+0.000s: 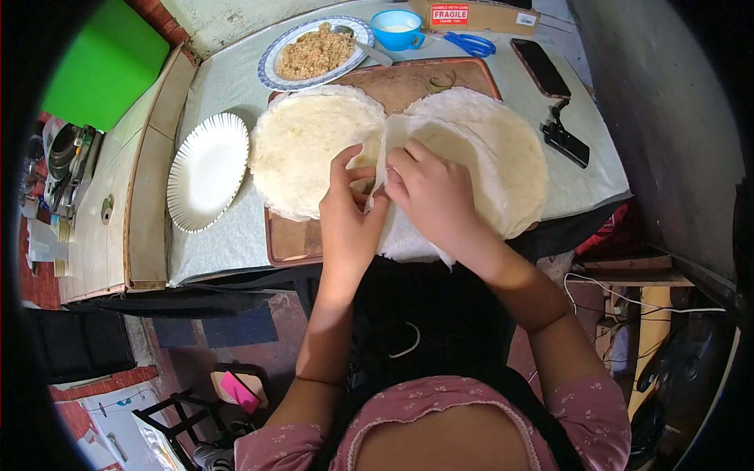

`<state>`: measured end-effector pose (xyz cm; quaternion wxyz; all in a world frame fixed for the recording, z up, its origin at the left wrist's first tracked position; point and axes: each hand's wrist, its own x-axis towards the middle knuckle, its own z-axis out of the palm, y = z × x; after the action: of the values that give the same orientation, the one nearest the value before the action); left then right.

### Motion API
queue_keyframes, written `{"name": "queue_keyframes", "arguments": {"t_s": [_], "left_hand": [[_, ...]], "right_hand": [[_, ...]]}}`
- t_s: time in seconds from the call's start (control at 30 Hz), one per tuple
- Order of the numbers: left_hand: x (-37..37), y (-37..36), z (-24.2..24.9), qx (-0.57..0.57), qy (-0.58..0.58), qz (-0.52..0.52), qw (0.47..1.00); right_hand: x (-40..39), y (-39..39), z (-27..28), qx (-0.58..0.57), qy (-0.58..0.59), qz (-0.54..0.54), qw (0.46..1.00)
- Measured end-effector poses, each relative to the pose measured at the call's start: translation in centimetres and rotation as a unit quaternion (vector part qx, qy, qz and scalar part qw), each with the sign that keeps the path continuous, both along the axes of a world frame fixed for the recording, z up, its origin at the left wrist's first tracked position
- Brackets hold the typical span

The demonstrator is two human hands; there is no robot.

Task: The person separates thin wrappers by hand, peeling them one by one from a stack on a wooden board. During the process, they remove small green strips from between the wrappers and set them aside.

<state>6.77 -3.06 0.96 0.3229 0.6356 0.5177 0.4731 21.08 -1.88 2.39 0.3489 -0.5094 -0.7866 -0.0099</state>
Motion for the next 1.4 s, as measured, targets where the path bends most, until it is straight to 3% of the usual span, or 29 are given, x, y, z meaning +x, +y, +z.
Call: {"name": "queue_keyframes", "arguments": {"t_s": [0.23, 0.33, 0.53, 0.83, 0.93, 1.03, 1.13, 1.23, 1.33, 1.4], "left_hand": [[0.4, -0.3, 0.7, 0.004, -0.002, -0.011, 1.0], [0.1, -0.2, 0.8, -0.007, 0.011, 0.001, 1.0], [-0.8, 0.1, 0.5, -0.039, -0.003, -0.043, 0.998], [1.1, 1.8, 0.7, 0.109, 0.137, 0.02, 0.984], [0.9, 2.4, 0.6, 0.097, 0.142, 0.031, 0.985], [0.3, 2.3, 1.1, 0.025, 0.126, 0.017, 0.992], [0.0, 2.4, 0.7, 0.024, 0.112, 0.015, 0.993], [-0.2, 2.9, 0.0, 0.108, 0.122, 0.014, 0.987], [-0.3, 2.4, 1.4, -0.01, 0.118, -0.003, 0.993], [-0.4, 2.5, 1.3, -0.011, 0.104, -0.011, 0.995]], "right_hand": [[-0.1, 0.2, -1.2, -0.028, 0.019, -0.004, 0.999], [0.1, 0.0, -1.0, -0.032, -0.048, -0.029, 0.998], [1.2, 0.5, -0.4, -0.098, 0.162, 0.003, 0.982], [0.1, 0.6, -1.7, -0.011, 0.124, -0.003, 0.992], [0.6, 0.8, -1.7, -0.013, 0.102, 0.013, 0.995], [1.3, 0.4, -0.8, -0.06, 0.183, -0.005, 0.981], [2.6, 0.2, -0.4, -0.095, 0.243, -0.03, 0.965], [3.2, -0.2, -0.3, -0.091, 0.262, -0.058, 0.959], [4.0, -0.8, -0.6, -0.087, 0.285, -0.07, 0.952], [4.6, -1.2, -0.5, -0.09, 0.29, -0.082, 0.949]]}}
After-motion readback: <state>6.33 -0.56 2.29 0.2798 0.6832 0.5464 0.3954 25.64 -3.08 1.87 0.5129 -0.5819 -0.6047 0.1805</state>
